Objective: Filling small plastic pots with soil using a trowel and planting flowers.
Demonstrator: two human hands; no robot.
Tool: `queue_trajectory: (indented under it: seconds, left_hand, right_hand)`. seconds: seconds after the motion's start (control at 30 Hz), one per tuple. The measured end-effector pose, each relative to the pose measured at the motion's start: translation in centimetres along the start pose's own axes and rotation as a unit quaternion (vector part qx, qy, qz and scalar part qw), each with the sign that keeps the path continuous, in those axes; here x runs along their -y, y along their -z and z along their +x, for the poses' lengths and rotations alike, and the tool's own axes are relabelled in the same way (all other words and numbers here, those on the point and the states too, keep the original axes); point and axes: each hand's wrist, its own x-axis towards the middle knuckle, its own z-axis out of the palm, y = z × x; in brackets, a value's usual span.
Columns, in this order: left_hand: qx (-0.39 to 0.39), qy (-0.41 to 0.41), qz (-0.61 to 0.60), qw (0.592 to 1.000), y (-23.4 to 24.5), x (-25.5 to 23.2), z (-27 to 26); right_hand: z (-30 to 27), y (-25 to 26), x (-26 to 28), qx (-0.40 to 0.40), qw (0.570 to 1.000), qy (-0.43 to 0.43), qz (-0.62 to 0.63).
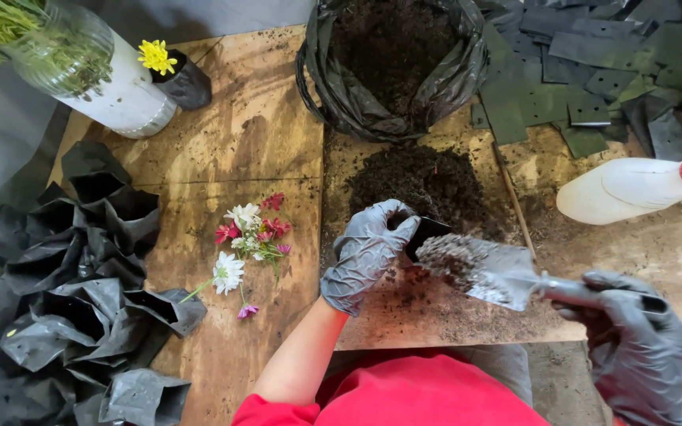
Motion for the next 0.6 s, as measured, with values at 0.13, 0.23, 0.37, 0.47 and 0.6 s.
queue_trajectory:
  seconds: [0.13, 0.23, 0.37, 0.47, 0.6]
  left_hand:
    - [0.015, 0.008, 0.009, 1.0, 0.7, -1.1, -0.5]
    - [0.018, 0.004, -0.004, 1.0, 0.8, -1.1, -0.7]
    - [0.023, -0.011, -0.01, 1.0, 0.9, -1.3, -0.9]
    - [0.02, -0.02, -0.011, 1.0, 0.7, -0.8, -0.8]
    - [0.002, -0.025, 0.04, 0.999, 0.5, -0.2, -0.8]
  right_hand:
    - [-0.7, -1.8, 0.4, 0.002, 1.0, 0.01, -0.023]
    - [-0.9, -3.9, 1.9, -0.005, 0.997, 0.039, -0.062]
    - [-0.2, -7.4, 5.2, 0.045, 0.988, 0.055, -0.137]
    - [0.6, -10.5, 7.5, 0.081, 0.974, 0.041, -0.207]
    - [1.5, -12.7, 8.1, 0.17, 0.921, 0.157, -0.314]
